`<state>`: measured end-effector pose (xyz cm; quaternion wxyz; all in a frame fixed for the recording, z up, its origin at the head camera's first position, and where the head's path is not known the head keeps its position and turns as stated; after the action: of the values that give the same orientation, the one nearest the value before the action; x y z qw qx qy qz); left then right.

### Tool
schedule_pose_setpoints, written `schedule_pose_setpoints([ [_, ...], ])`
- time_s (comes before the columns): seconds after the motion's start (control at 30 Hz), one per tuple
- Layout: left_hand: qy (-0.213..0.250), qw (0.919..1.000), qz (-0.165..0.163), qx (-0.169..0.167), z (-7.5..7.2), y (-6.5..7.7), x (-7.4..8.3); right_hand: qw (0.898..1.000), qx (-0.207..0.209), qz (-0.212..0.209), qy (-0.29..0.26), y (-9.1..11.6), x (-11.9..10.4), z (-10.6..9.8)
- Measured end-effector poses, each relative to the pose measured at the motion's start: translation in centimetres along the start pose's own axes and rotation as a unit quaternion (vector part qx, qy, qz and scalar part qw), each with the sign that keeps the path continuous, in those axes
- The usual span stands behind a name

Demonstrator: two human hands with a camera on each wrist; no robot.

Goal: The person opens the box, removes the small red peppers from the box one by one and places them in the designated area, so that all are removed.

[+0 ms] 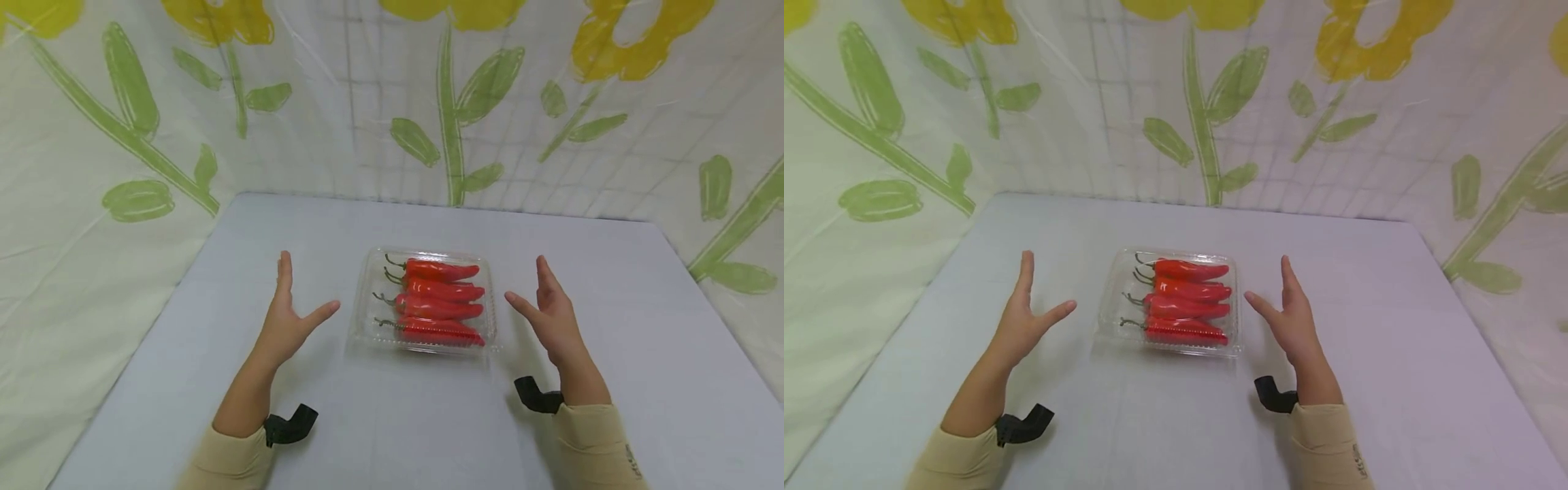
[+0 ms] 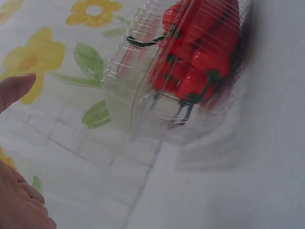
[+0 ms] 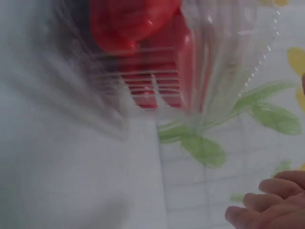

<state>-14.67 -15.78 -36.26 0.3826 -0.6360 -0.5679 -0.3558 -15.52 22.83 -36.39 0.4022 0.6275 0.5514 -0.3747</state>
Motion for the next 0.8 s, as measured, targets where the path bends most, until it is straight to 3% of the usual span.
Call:
schedule_pose_setpoints([
  [0.43, 0.061, 0.9979, -0.023, -0.008, 3.6, 1.3, -1.1, 0.988, 0.011, 0.031, -0.149, 3.0, 2.8, 4.4],
  [0.8, 0.098, 0.9946, 0.002, -0.033, 7.9, 1.5, -2.3, 0.993, -0.034, -0.030, -0.112, 3.7, 4.0, 6.6],
])
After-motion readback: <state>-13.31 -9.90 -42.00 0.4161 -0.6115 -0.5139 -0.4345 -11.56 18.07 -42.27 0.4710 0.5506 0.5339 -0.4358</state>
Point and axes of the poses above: each hand's wrist, its own y-axis away from the middle knuckle, its own z-axis out of the palm, x = y × z, the point moved 3 cm from there along -y, towards the middle knuckle, and after that the axes turned 4 degrees about z, right-handed, at the moved point
